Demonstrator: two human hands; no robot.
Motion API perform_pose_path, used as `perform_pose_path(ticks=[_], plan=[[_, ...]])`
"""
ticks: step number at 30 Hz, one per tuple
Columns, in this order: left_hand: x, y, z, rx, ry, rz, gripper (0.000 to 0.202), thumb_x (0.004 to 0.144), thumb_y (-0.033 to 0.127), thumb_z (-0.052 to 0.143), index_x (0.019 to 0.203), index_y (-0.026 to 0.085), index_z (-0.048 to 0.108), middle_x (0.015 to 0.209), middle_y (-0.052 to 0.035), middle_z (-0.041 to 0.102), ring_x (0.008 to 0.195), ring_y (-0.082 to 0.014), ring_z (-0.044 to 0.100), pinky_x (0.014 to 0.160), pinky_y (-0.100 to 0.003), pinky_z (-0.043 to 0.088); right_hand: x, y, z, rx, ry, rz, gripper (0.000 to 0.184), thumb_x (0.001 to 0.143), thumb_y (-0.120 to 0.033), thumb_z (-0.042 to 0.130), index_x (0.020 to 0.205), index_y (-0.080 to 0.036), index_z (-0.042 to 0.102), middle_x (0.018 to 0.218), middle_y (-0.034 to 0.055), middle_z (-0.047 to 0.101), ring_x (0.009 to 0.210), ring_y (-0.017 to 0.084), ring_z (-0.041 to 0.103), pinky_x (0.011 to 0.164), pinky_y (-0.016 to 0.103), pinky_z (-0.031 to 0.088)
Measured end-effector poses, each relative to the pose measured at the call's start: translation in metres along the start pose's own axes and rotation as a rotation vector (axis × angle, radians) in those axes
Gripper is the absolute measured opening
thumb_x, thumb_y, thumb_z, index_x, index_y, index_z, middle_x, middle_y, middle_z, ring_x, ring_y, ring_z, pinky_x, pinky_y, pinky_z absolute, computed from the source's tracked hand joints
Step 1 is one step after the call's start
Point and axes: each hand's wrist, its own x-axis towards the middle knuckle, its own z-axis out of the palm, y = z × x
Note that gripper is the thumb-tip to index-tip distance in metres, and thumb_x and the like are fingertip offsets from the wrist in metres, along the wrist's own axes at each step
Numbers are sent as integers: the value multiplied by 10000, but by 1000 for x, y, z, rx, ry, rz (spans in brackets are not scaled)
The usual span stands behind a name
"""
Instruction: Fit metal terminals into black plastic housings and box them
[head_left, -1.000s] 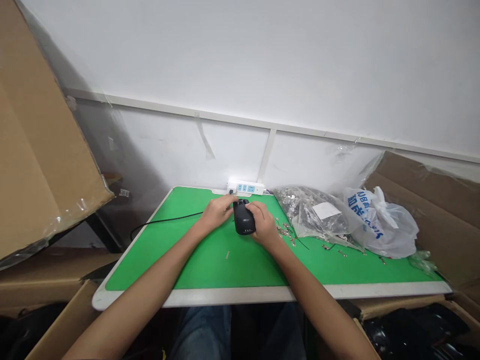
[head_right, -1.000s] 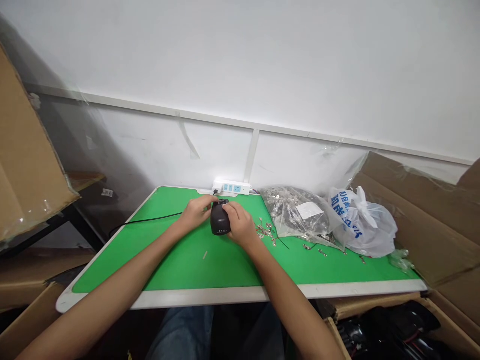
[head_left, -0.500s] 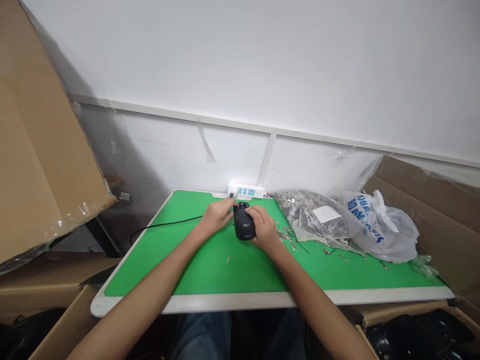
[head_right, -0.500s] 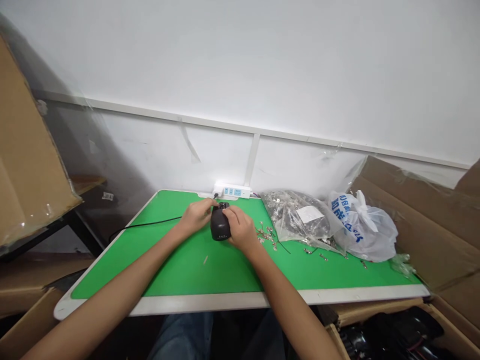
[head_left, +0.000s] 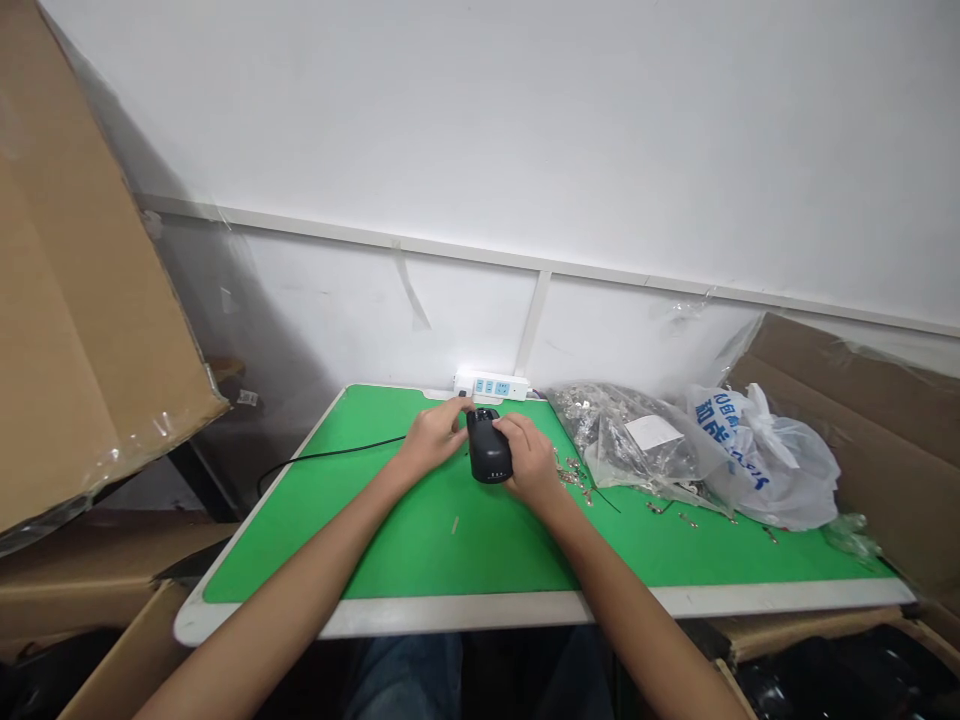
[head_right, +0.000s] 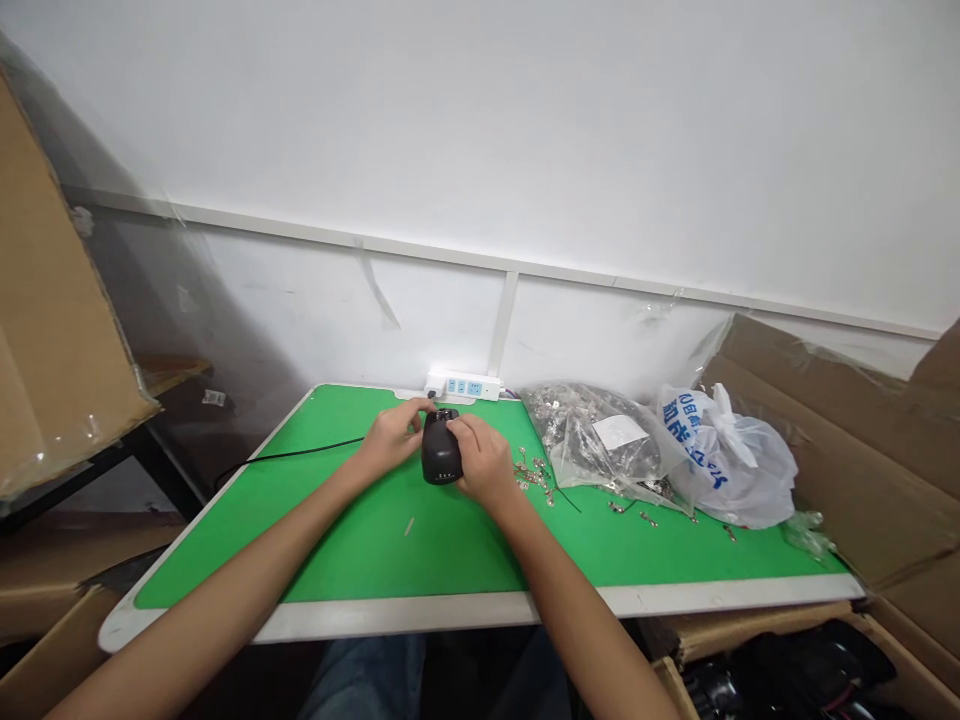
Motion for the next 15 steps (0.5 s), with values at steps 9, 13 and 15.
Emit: perform_pose_path(ticks=[9, 13, 15], plan=[[0, -4, 1, 5, 16, 71, 319, 841, 80, 570, 1102, 229, 680, 941, -4, 749, 671, -127, 657, 690, -237, 517, 2, -1, 4, -28, 21, -10, 479, 849, -218, 557, 1320, -134, 584, 1149, 193, 695, 1040, 300, 692, 869, 424, 616], [0, -3, 1, -4, -6, 44, 338, 829, 81, 572, 1108, 239, 679, 958, -2, 746, 664, -126, 649, 676, -238, 517, 1, 1, 5, -45, -15, -19, 472, 857, -247, 571, 1315, -140, 602, 1159, 201, 693, 1037, 310, 696, 869, 440, 617], [0, -1, 1, -4, -23, 29, 341, 828, 86, 571, 1111, 240, 683, 969, -5, 748, 660, -129, 647, 678, -243, 523, 1, 1, 5, -45, -28, -34, 464, 866, -258, 577, 1312, -135, 612, 1160, 204, 691, 1025, 310, 697, 857, 436, 617]])
